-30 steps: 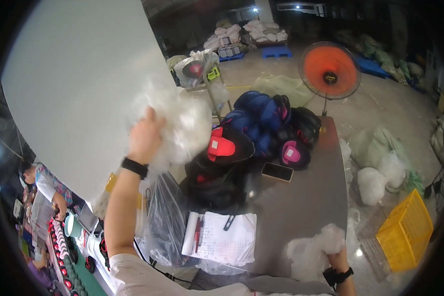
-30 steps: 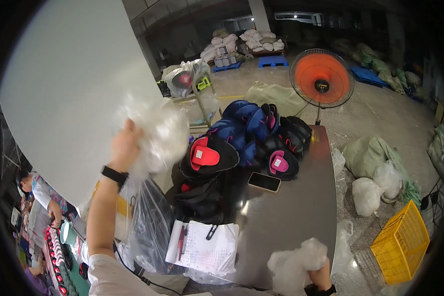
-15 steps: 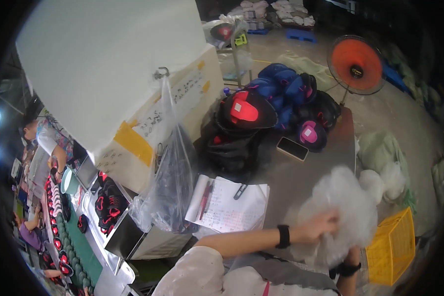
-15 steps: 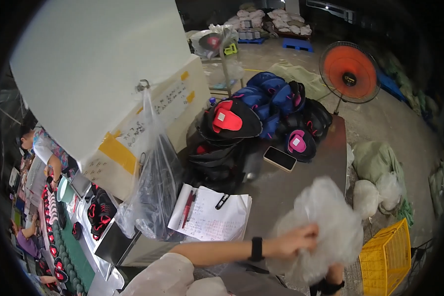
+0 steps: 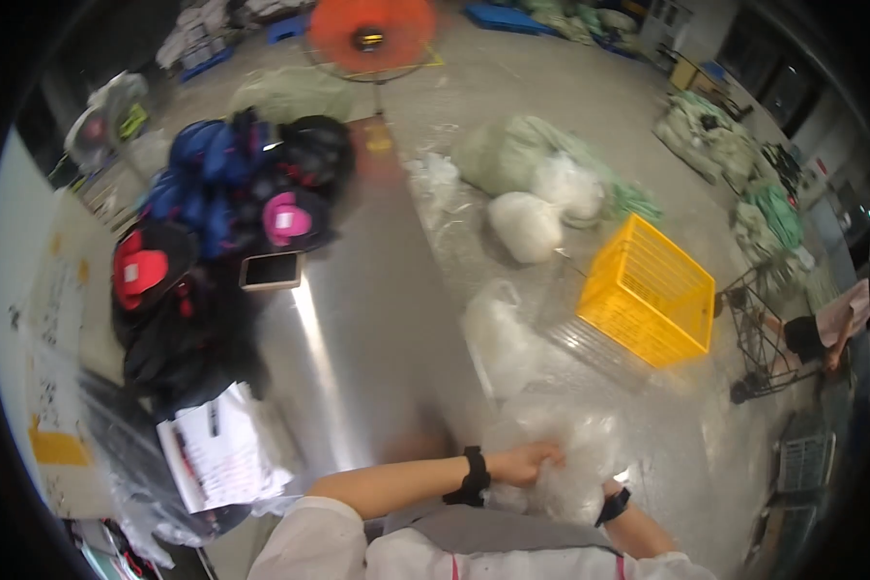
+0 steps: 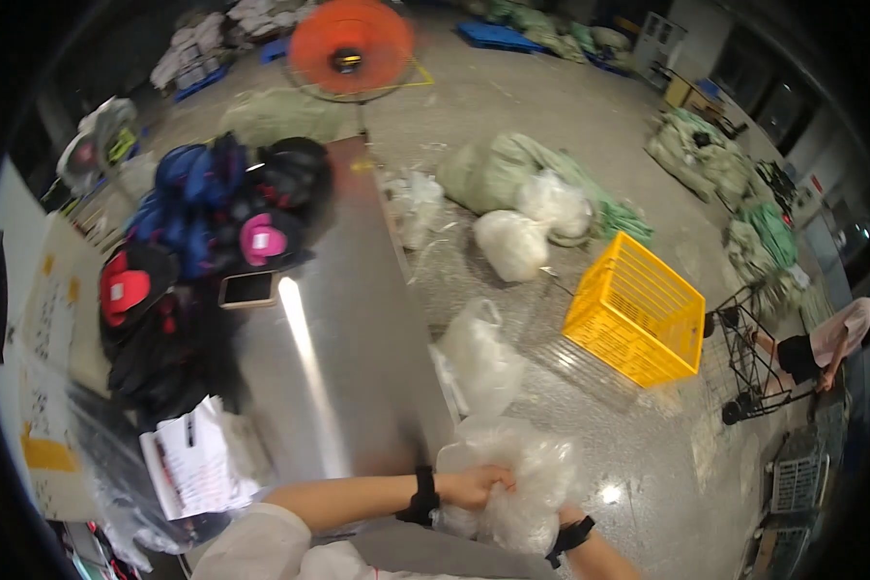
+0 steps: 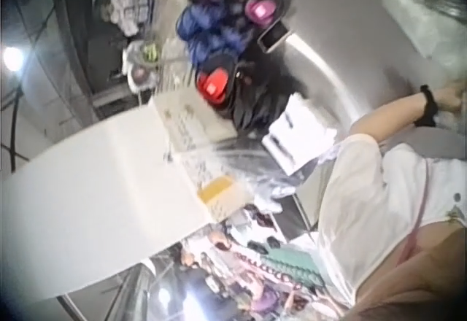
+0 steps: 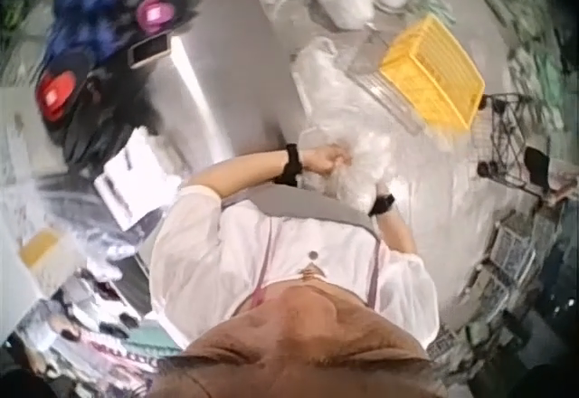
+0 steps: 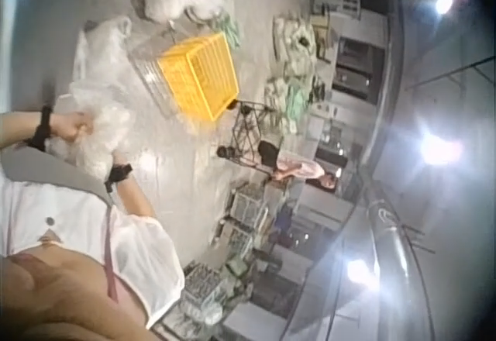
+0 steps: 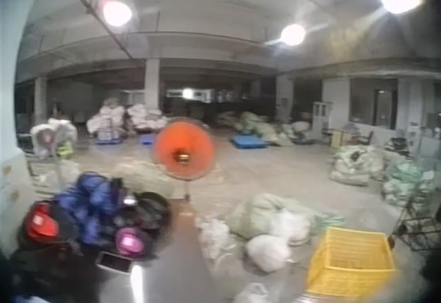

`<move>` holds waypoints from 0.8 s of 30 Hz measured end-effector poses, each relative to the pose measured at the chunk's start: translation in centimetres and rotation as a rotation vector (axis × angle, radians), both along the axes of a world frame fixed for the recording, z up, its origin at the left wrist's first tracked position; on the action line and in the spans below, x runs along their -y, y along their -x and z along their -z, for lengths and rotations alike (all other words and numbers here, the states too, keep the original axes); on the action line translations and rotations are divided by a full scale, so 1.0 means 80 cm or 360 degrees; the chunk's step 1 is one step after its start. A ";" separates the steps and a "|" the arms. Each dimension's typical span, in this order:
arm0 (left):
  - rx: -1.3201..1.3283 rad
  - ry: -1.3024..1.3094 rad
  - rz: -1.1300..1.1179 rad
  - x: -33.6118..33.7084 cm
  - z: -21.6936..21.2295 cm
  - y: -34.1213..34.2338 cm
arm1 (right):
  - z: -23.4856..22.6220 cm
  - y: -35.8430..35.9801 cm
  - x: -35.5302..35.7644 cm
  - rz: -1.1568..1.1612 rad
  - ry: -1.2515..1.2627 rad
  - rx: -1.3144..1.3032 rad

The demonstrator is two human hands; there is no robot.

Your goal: The recorder takes shoe components out of a bag, pairs them together, and places them onto a conveyor belt.

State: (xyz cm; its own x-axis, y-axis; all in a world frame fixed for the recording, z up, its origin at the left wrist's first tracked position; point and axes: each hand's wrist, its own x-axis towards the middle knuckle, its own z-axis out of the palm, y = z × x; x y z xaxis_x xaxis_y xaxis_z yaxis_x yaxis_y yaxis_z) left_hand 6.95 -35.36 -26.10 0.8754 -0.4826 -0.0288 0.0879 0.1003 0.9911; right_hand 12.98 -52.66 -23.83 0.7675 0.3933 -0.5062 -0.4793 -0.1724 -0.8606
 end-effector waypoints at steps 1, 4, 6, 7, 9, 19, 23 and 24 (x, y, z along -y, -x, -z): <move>-0.0050 0.0002 -0.0006 0.024 -0.002 -0.017 | 0.018 -0.010 0.040 0.0033 0.0001 -0.0078; 0.0354 -0.0146 0.0140 0.101 0.062 -0.089 | 0.077 -0.055 0.150 0.0019 -0.0030 -0.0311; 0.0581 -0.0182 -0.0091 0.151 0.089 -0.136 | 0.120 -0.088 0.220 0.0005 -0.0068 -0.0525; 0.0812 -0.0222 -0.0337 0.166 0.089 -0.152 | 0.127 -0.114 0.217 0.0000 -0.0091 -0.0649; 0.0102 -0.0025 -0.0266 0.178 0.071 -0.193 | 0.148 -0.139 0.238 -0.0002 -0.0110 -0.0803; 0.0015 -0.1113 -0.0710 0.099 0.252 -0.359 | 0.279 -0.316 0.259 0.0175 0.0401 -0.0053; -0.0413 -0.1903 -0.0466 -0.004 0.379 -0.454 | 0.301 -0.407 0.288 0.0387 0.0432 -0.0085; -0.0607 -0.1964 -0.0449 -0.024 0.433 -0.475 | 0.310 -0.426 0.307 0.0229 0.0584 0.0028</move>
